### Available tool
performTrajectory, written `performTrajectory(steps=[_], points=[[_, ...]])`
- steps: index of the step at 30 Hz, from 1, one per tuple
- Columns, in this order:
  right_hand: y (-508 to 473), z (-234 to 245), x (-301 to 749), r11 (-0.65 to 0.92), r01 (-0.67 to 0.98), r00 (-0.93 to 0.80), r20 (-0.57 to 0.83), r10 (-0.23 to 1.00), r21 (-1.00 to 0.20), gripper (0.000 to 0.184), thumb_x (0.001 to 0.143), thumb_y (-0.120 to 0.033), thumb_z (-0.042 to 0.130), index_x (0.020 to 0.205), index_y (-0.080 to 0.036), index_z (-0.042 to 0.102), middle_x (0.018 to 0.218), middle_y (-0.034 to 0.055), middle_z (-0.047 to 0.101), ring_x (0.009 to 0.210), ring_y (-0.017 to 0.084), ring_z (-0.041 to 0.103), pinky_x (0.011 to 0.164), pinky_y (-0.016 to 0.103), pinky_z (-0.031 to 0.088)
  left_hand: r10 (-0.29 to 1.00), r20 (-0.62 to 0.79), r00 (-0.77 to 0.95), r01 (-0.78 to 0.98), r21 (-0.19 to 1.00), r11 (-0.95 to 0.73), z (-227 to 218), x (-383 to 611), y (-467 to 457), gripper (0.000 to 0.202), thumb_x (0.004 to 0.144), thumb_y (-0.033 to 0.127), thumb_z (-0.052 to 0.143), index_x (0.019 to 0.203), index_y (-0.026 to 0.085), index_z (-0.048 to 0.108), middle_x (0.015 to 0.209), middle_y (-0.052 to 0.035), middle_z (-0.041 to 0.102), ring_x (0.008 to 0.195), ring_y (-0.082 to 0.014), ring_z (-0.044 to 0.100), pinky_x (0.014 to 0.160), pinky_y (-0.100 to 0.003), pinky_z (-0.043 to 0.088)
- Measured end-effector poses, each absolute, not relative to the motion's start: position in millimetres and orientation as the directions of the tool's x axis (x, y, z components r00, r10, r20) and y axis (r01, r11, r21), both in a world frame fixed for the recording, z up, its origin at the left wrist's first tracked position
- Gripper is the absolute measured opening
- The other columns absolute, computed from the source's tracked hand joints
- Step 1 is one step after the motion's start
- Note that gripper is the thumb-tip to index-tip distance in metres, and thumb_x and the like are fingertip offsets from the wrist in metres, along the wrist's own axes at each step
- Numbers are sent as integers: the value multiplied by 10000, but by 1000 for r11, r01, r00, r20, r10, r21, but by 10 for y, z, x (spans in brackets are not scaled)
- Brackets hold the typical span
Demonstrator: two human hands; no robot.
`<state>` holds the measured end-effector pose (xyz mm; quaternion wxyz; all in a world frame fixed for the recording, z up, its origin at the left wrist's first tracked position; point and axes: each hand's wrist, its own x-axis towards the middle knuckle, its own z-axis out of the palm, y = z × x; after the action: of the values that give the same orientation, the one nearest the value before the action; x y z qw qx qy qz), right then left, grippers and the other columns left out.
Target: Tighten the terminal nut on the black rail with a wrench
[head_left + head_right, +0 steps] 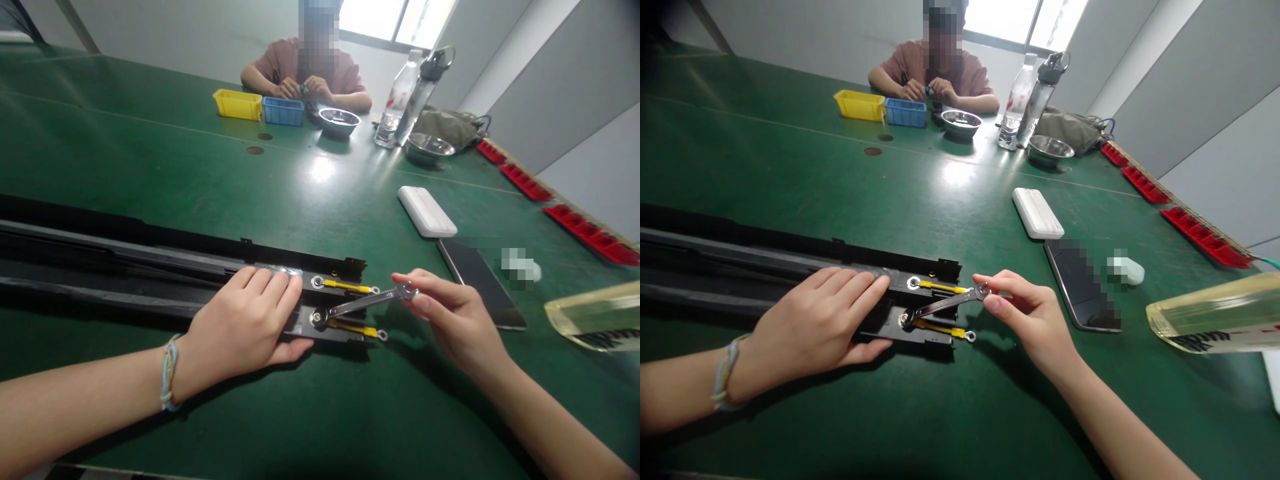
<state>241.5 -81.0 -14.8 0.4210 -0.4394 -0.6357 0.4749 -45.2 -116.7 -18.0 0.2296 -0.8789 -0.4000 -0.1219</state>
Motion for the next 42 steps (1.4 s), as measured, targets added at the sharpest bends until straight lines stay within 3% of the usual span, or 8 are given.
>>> performTrajectory(steps=[6,16,20,27,42], points=[[-801,-161,2377,149,185,-241,102,965,-971,236,791,-390,750,995,-286,805,815,30,596,664,150,491,531,272,368,641,400,655,756,-319,-572,-164,-479,-1193,574,891,530,396,1048,34,638,870,-149,659,753,-278,609,635,-405,491],[-793,-150,2325,105,61,-163,94,982,-993,188,617,-405,875,709,-273,779,748,18,643,740,184,609,614,281,486,643,392,658,753,-328,-570,-149,-505,-1206,581,887,540,405,1048,33,640,854,-137,655,729,-278,609,627,-401,492],[-801,-120,2311,157,-11,-247,155,957,-987,184,610,-380,885,704,-278,765,703,17,624,707,187,586,601,298,478,645,389,657,753,-333,-567,-143,-508,-1191,579,898,539,387,1048,40,639,854,-137,657,734,-273,606,628,-396,486],[-860,-85,2291,209,-51,-384,212,899,-977,162,647,-341,869,731,-266,753,555,-17,525,577,159,454,505,280,351,654,384,652,758,-316,-570,-148,-522,-1173,584,899,548,388,1053,42,635,871,-145,657,749,-273,599,635,-400,476],[-928,-20,2261,278,-33,-511,256,820,-960,269,640,-360,874,613,-216,649,509,-39,494,501,126,418,473,275,315,652,391,650,760,-300,-577,-157,-498,-1119,597,900,556,395,1056,32,636,873,-154,657,744,-276,592,633,-407,470]])
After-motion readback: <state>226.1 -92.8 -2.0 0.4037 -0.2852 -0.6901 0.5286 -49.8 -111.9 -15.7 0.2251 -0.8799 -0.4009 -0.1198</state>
